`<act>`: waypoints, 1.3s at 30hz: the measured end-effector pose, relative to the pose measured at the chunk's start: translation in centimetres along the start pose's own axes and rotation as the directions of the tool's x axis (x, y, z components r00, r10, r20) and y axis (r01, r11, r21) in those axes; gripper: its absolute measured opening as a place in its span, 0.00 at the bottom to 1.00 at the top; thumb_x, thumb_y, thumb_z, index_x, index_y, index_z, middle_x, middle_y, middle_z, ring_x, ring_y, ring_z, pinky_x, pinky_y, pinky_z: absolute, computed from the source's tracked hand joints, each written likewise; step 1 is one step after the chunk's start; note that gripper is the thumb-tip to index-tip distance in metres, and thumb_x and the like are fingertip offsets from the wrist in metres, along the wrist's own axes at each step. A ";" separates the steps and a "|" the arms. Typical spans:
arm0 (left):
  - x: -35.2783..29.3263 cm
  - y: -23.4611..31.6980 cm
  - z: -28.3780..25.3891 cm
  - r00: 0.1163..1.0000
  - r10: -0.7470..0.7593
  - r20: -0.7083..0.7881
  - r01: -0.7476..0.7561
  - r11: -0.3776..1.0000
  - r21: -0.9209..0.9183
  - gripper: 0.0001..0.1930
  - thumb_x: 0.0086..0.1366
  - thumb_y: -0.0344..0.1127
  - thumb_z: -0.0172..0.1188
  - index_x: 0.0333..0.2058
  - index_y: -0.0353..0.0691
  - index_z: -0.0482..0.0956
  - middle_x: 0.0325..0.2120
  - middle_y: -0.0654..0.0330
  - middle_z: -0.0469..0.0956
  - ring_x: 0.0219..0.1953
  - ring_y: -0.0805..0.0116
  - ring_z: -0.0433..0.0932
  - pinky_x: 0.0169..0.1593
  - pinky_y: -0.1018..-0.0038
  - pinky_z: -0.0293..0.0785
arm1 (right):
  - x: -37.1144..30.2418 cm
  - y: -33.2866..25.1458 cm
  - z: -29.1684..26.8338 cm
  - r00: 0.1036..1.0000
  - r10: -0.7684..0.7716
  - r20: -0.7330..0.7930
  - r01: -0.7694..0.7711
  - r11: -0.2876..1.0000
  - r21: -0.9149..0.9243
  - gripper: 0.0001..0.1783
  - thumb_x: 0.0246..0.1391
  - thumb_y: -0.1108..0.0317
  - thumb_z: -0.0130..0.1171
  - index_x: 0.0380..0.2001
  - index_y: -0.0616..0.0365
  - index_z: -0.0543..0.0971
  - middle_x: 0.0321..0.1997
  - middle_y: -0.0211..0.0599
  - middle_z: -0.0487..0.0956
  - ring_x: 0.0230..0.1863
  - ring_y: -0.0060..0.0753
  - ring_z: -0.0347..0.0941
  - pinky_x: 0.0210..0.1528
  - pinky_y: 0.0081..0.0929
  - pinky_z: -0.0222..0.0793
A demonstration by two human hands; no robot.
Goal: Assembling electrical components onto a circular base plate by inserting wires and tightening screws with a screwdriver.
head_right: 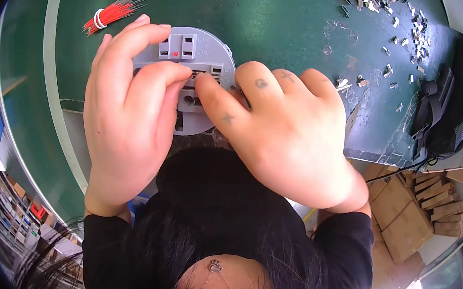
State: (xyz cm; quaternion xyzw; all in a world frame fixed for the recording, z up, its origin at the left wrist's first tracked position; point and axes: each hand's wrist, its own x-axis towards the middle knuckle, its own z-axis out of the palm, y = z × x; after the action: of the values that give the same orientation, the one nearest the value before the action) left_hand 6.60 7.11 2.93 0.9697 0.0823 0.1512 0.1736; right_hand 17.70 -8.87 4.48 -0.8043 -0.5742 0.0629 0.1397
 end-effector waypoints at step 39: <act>-1.5 -1.4 2.3 0.986 -0.145 -0.081 0.091 0.877 -0.472 0.11 0.47 0.18 0.67 0.27 0.39 0.77 0.47 0.53 0.76 0.41 0.60 0.77 0.41 0.70 0.74 | 0.3 2.4 0.5 0.986 -0.056 -0.159 0.072 0.993 0.093 0.14 0.42 0.73 0.73 0.35 0.53 0.82 0.33 0.30 0.84 0.25 0.29 0.75 0.30 0.25 0.66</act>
State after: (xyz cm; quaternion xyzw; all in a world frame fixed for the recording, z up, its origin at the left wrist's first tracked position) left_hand 5.76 7.36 -0.05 0.8823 0.1123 0.2107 0.4057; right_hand 19.88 -9.26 3.30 -0.7800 -0.5833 0.0235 0.2253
